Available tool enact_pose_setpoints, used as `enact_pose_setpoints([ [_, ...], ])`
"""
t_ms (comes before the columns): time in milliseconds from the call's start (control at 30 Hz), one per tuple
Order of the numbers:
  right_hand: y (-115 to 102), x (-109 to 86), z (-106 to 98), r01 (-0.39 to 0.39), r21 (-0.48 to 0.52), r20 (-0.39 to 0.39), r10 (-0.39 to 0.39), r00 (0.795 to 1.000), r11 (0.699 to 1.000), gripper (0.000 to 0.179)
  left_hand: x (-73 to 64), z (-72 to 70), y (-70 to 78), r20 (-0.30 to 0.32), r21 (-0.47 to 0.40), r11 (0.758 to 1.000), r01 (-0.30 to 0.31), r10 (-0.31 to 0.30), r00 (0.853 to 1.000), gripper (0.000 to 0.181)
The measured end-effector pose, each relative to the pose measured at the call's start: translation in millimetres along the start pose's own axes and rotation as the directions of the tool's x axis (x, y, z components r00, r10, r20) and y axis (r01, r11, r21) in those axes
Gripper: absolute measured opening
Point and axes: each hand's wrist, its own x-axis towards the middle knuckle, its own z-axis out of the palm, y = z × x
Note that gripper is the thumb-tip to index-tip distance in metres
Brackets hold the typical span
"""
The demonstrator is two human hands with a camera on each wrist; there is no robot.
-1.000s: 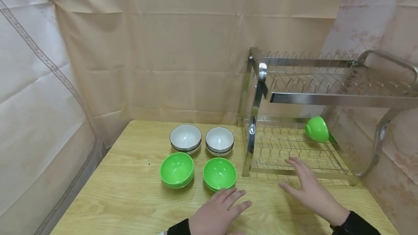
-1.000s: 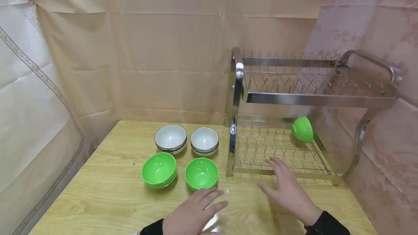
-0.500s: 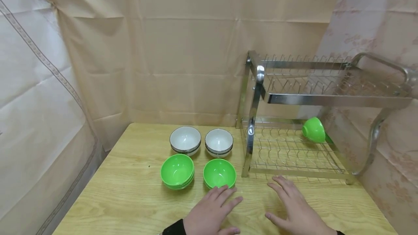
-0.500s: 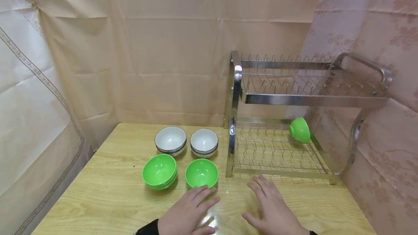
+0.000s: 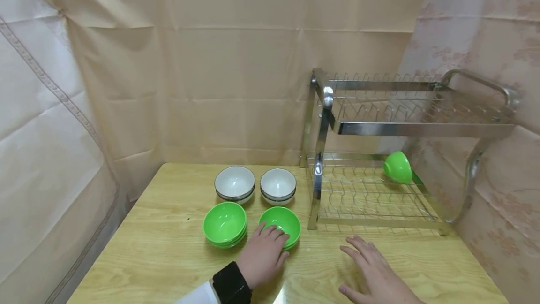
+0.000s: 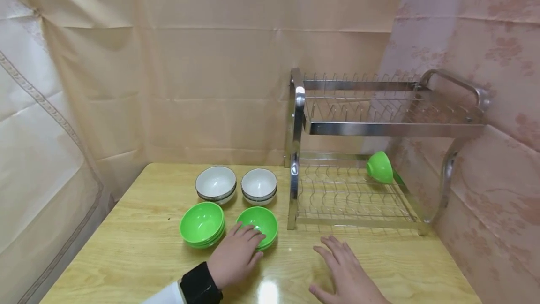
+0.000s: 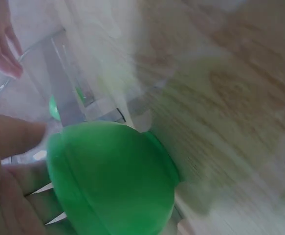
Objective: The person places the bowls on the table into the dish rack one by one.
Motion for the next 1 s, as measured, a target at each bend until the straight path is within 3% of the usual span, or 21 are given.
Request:
enact_pose_setpoints([
  [167, -0.5, -2.3, 1.9, 0.013, -0.009, 0.000, -0.013, 1.000, 1.000, 0.077, 0.1, 2.5, -2.2, 0.043, 0.055, 0.998, -0.010, 0.008, 0.999, 0.020],
  [267, -0.6, -2.8, 2.2, 0.018, -0.010, -0.004, -0.019, 1.000, 1.000, 0.077, -0.2, 3.1, -2.8, 0.024, 0.078, 0.996, -0.029, 0.027, 0.999, 0.014],
  [367, -0.9, -2.7, 1.7, 0.020, -0.012, -0.007, -0.020, 1.000, 1.000, 0.078, 1.8, 3.5, -4.4, -0.007, 0.048, 0.999, -0.025, 0.025, 1.000, 0.007],
  [533, -2.5, -2.3, -0.1, 0.015, -0.020, -0.015, -0.015, 1.000, 1.000, 0.078, 4.4, 3.0, -5.7, -0.022, -0.035, 0.999, -0.009, 0.009, 1.000, 0.007],
  [867, -2.0, -5.4, 1.6, 0.015, -0.032, -0.028, -0.016, 0.999, 0.999, 0.078, 4.1, 4.9, -4.9, -0.026, -0.036, 0.999, -0.018, 0.018, 0.999, 0.005],
  [1000, -3.2, -5.8, 0.8, 0.004, -0.003, -0.023, -0.004, 1.000, 1.000, 0.076, 4.4, 5.8, -4.8, -0.057, -0.042, 0.999, -0.026, 0.024, 0.998, 0.005],
])
